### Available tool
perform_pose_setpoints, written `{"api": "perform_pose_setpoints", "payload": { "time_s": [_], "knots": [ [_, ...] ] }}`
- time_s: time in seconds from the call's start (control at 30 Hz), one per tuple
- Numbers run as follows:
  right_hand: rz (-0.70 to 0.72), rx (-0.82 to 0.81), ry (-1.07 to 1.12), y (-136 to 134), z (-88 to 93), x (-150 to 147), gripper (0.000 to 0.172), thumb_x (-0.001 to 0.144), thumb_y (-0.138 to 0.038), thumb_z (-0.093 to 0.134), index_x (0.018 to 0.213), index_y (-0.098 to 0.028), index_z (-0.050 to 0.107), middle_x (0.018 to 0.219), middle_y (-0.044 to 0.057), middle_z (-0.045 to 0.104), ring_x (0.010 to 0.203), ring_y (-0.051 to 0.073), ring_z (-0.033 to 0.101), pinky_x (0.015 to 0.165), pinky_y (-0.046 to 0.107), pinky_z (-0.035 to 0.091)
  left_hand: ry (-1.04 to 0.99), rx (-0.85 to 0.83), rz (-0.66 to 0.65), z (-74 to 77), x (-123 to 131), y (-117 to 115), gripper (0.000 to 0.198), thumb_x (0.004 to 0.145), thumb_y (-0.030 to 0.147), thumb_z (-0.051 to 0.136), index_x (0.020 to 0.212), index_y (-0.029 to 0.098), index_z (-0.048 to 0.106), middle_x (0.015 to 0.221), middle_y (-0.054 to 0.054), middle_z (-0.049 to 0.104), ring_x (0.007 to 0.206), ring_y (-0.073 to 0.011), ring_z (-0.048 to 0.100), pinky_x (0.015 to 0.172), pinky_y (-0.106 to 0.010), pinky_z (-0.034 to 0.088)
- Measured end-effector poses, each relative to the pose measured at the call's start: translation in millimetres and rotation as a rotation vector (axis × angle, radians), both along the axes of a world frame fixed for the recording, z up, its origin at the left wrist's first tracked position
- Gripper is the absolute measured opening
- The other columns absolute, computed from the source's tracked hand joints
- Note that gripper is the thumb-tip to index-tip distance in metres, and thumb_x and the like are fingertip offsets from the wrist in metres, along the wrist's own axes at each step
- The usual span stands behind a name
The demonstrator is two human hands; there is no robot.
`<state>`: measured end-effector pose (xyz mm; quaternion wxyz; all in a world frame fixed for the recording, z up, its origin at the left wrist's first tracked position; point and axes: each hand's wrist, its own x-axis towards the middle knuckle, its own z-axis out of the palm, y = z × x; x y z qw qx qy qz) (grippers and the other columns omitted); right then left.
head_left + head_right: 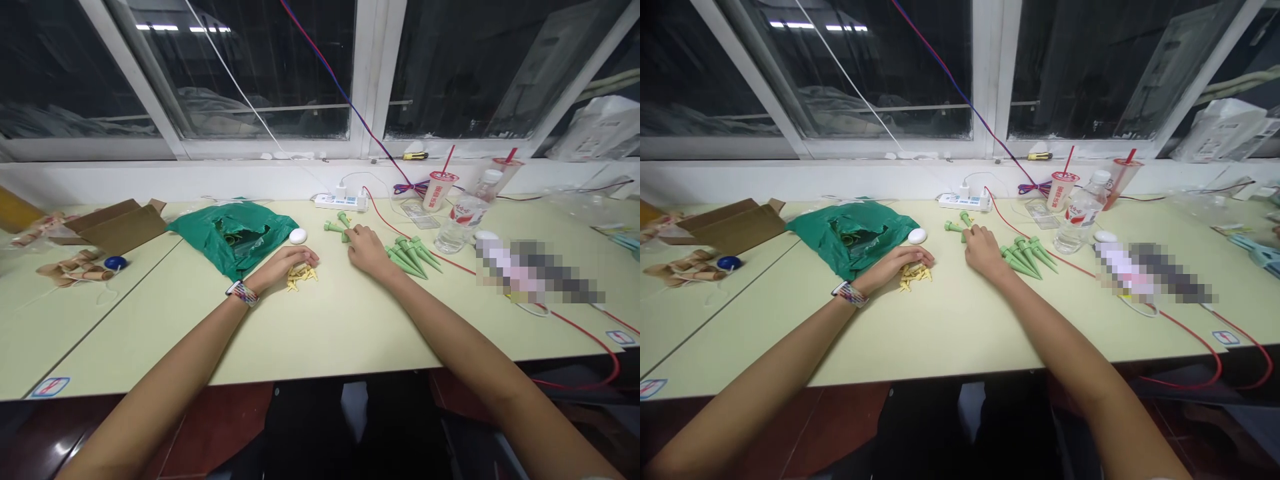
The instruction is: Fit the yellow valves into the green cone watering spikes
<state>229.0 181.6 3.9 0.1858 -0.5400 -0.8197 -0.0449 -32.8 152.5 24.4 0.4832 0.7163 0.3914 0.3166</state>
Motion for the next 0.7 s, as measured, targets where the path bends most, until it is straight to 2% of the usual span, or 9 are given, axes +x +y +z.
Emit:
{"api": "perform_pose_setpoints", "payload": {
  "time_s": [0.2, 0.37, 0.53, 0.7],
  "knots": [
    [-0.105, 0.012, 0.039, -3, -4.8, -6, 0.036, 0.091, -0.012, 0.052, 0.125, -0.013, 0.066, 0.121, 0.020, 0.055, 0.111, 0.033, 0.048, 0.094, 0.042, 0.043, 0.035, 0.023, -0.010, -0.4, -1, 1, 0.039, 0.093, 0.051, 0.064, 0.099, 0.016, 0.079, 0.107, -0.015, 0.079, 0.106, -0.0291, 0.072, 0.098, -0.042, 0.055],
    [-0.130, 0.025, 0.016, -3, -12.7, -7, 0.037, 0.092, -0.012, 0.053, 0.127, -0.015, 0.064, 0.122, 0.019, 0.055, 0.109, 0.033, 0.047, 0.092, 0.042, 0.040, 0.033, -0.002, 0.003, 2.1, 0, -1, 0.040, 0.092, 0.052, 0.064, 0.097, 0.015, 0.079, 0.107, -0.014, 0.079, 0.105, -0.0287, 0.071, 0.097, -0.040, 0.054],
    [-0.099, 0.085, 0.037, -4, -14.0, -9, 0.036, 0.095, -0.015, 0.052, 0.129, -0.018, 0.064, 0.116, 0.017, 0.061, 0.105, 0.031, 0.050, 0.093, 0.042, 0.040, 0.030, 0.026, 0.021, 1.3, -1, 0, 0.037, 0.091, 0.051, 0.066, 0.094, 0.017, 0.080, 0.107, -0.013, 0.079, 0.104, -0.0288, 0.071, 0.098, -0.041, 0.054],
    [0.058, 0.214, 0.294, -27, 1.5, -20, 0.034, 0.100, -0.025, 0.049, 0.131, -0.018, 0.061, 0.114, 0.014, 0.063, 0.107, 0.029, 0.054, 0.097, 0.040, 0.043, 0.017, 0.026, 0.040, 0.8, 0, 0, 0.036, 0.092, 0.049, 0.065, 0.098, 0.017, 0.079, 0.106, -0.013, 0.078, 0.105, -0.0283, 0.071, 0.098, -0.041, 0.054]
  ]
}}
